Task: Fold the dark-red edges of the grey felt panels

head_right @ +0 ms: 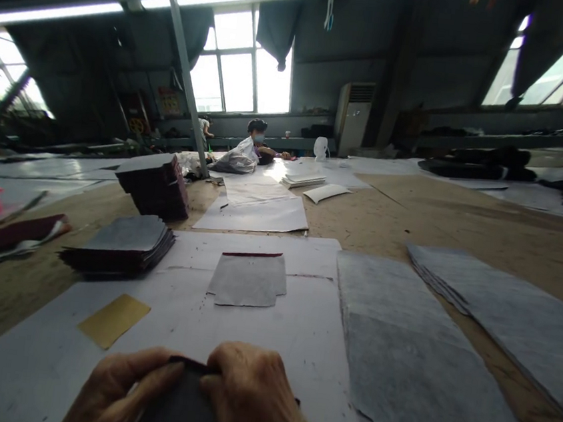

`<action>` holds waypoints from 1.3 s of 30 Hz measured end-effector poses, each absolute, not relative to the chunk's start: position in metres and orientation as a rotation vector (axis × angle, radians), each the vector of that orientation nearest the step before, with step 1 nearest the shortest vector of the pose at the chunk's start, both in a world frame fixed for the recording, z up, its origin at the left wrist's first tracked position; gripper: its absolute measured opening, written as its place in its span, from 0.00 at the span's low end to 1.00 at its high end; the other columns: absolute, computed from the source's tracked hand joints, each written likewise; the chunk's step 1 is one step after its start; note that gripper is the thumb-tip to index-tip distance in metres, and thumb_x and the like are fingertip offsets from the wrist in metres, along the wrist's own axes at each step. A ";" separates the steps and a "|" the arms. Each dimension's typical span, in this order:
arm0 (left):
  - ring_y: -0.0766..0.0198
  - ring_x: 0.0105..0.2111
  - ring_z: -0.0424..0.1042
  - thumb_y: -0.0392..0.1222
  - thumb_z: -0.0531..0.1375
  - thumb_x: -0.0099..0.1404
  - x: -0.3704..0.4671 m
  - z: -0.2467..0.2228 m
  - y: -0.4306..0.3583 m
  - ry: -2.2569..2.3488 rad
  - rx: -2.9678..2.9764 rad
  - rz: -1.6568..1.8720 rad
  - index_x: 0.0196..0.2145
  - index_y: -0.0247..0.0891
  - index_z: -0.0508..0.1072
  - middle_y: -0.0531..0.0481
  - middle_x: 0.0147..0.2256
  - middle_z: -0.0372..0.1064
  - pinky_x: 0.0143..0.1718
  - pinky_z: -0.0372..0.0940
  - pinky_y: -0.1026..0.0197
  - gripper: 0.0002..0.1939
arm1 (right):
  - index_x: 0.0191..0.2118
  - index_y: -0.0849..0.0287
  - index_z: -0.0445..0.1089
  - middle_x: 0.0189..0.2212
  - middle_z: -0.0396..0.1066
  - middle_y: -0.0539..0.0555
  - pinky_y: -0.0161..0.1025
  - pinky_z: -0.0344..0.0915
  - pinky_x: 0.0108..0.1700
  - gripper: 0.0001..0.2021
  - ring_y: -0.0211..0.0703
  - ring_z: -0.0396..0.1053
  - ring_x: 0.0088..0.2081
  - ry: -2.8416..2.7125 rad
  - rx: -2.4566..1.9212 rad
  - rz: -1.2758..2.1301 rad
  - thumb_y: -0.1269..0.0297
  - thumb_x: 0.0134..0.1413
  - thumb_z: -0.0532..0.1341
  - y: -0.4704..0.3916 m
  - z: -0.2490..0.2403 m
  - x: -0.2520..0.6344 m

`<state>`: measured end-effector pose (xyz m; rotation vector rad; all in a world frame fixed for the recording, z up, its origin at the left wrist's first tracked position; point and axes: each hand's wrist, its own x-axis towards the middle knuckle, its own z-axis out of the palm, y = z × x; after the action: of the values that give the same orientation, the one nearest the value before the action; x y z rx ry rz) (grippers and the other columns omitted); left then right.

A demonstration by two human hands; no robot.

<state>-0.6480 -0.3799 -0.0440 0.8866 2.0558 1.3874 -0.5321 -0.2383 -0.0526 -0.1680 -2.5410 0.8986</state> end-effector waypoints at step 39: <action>0.60 0.41 0.67 0.44 0.55 0.64 -0.778 -0.066 -0.217 2.643 1.031 1.216 0.44 0.33 0.67 0.46 0.43 0.65 0.42 0.65 0.53 0.14 | 0.19 0.57 0.62 0.16 0.63 0.47 0.33 0.55 0.24 0.12 0.37 0.61 0.21 -1.934 -1.166 1.262 0.60 0.49 0.53 -0.204 -0.027 -0.533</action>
<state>-0.7781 -0.2170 -0.0662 1.0306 2.6434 1.2157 -0.5326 -0.2036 -0.0274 -1.1658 -1.9343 1.2617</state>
